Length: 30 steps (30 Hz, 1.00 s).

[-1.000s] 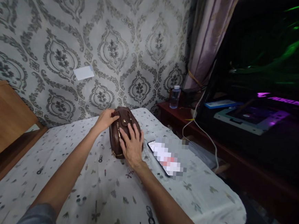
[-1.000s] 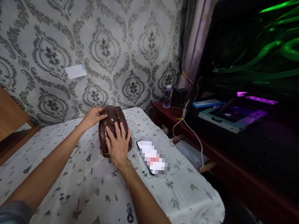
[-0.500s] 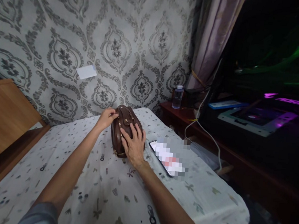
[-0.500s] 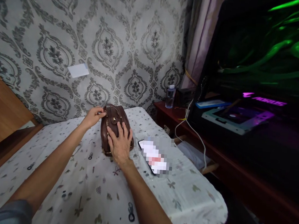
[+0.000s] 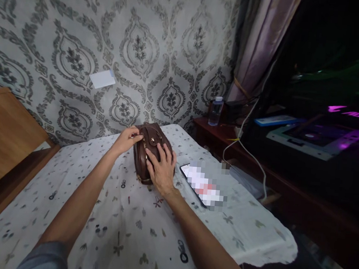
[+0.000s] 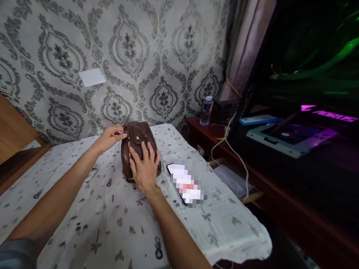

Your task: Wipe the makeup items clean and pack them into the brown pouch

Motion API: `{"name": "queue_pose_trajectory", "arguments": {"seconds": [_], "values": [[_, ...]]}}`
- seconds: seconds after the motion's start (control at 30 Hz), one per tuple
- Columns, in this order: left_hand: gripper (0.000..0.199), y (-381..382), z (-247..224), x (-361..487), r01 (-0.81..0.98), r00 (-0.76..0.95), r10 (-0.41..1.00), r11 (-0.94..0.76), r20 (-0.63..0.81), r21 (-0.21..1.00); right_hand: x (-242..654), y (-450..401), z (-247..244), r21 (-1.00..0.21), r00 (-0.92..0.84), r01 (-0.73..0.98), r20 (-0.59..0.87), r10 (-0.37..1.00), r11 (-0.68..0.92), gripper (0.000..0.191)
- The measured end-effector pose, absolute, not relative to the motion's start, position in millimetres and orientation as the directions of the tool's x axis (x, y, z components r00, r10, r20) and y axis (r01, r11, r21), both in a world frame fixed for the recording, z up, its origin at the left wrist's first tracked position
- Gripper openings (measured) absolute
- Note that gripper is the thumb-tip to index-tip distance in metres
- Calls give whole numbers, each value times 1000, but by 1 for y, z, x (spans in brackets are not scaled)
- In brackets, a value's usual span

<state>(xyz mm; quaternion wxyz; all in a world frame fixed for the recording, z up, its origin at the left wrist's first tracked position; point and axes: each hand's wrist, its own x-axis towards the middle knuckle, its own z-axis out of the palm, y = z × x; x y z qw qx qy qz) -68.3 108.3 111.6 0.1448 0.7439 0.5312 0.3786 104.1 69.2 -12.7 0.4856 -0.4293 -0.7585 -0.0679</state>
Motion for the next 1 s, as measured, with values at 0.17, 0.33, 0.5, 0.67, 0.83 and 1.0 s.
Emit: {"name": "queue_pose_trajectory", "arguments": {"seconds": [0.17,0.33,0.5,0.67,0.83,1.0], "values": [[25,109,105,-66,594,68,929,-330,363,733,104,69,-12,-316,-156,725,790,593,612,41],[16,102,90,-61,574,27,906,-360,423,735,104,69,-12,-320,-165,722,782,602,614,42],[23,92,81,-61,579,46,907,-366,419,728,104,67,-10,-318,-170,728,775,608,608,42],[26,89,82,-62,569,97,906,-390,411,724,105,66,-11,-329,-164,721,774,611,610,41],[17,88,88,-56,689,73,875,-391,478,610,104,66,-11,-331,-159,717,779,606,614,41],[18,100,94,-51,665,-108,884,-276,455,694,104,66,-11,-327,-153,720,786,599,612,39]]}}
